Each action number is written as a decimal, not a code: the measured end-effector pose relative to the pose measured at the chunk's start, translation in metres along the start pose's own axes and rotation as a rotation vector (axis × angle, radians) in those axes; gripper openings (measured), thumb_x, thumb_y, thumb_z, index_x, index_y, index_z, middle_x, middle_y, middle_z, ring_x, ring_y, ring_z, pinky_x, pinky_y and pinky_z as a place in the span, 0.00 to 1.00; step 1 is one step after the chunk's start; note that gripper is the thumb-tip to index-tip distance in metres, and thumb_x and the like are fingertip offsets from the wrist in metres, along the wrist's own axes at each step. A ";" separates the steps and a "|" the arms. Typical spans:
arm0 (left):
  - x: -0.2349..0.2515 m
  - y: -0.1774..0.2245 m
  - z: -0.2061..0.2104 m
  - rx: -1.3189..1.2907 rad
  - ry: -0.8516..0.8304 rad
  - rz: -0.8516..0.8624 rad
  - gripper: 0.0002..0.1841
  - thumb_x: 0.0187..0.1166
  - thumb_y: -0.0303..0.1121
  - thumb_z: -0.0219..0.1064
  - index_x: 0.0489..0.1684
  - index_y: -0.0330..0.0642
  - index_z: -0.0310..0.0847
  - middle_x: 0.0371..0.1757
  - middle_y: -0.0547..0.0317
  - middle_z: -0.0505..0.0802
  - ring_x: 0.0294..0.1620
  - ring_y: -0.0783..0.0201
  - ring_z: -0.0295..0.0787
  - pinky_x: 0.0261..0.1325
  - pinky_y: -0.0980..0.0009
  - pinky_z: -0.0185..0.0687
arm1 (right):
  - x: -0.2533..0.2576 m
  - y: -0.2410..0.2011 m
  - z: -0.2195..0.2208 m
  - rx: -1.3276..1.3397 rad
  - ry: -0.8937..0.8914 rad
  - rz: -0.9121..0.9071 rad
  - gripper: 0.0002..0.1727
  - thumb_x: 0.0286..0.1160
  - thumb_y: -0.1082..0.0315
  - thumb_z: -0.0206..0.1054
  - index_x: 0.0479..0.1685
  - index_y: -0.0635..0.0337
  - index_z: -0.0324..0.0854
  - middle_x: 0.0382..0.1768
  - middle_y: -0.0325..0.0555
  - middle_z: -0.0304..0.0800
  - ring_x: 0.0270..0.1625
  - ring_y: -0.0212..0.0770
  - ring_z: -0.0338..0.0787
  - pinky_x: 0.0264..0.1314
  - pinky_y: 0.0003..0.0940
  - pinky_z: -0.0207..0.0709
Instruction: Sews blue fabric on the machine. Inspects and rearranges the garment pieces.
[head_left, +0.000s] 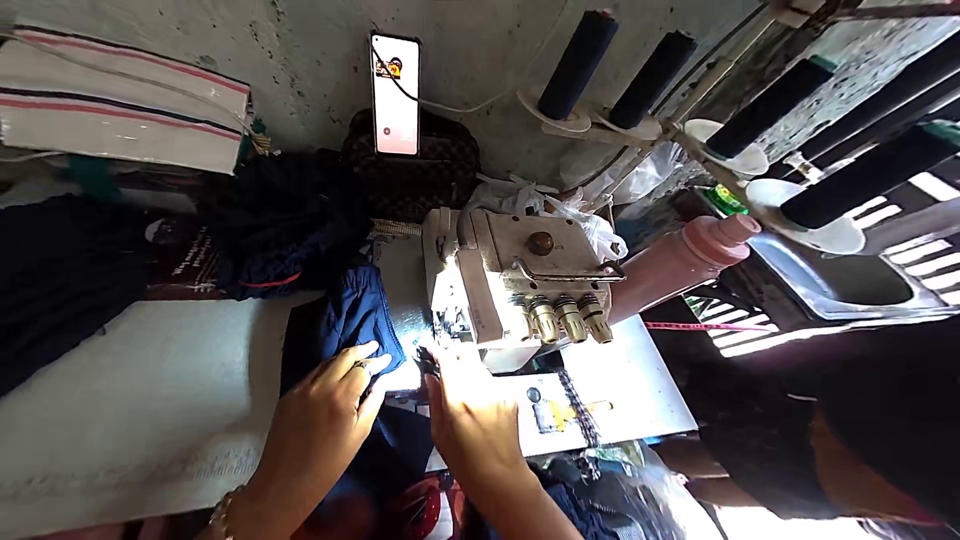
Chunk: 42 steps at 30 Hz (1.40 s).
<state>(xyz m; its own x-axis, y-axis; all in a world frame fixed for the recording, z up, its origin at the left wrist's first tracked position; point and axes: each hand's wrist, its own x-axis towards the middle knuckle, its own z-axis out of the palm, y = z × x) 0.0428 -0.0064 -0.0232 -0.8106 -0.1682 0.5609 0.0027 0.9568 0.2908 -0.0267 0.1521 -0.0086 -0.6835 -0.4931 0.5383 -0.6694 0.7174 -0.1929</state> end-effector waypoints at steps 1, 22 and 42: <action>0.000 0.000 0.002 -0.006 0.004 -0.004 0.15 0.75 0.38 0.60 0.34 0.40 0.92 0.54 0.52 0.97 0.51 0.54 0.97 0.45 0.60 0.90 | 0.001 -0.002 0.003 0.012 0.013 -0.004 0.17 0.71 0.66 0.67 0.56 0.57 0.93 0.38 0.48 0.92 0.33 0.44 0.92 0.24 0.35 0.81; -0.076 -0.211 -0.128 -0.033 0.347 -0.684 0.31 0.85 0.40 0.59 0.81 0.25 0.61 0.77 0.17 0.72 0.77 0.19 0.68 0.73 0.24 0.62 | -0.047 -0.075 0.039 0.685 -0.373 -0.180 0.23 0.63 0.79 0.68 0.61 0.63 0.89 0.37 0.58 0.89 0.32 0.53 0.91 0.30 0.48 0.85; 0.205 -0.165 -0.014 -0.051 -0.379 -0.379 0.20 0.90 0.48 0.59 0.62 0.44 0.90 0.61 0.43 0.92 0.70 0.39 0.82 0.74 0.32 0.61 | -0.045 -0.063 0.091 0.769 -0.450 -0.139 0.25 0.61 0.84 0.69 0.63 0.65 0.88 0.56 0.58 0.95 0.57 0.58 0.95 0.57 0.59 0.87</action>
<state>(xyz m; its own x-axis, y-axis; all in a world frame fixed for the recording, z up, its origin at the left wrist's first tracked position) -0.1155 -0.2021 0.0546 -0.9148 -0.3929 0.0934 -0.3099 0.8312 0.4615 0.0201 0.0843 -0.0950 -0.5229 -0.8128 0.2568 -0.6540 0.1894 -0.7324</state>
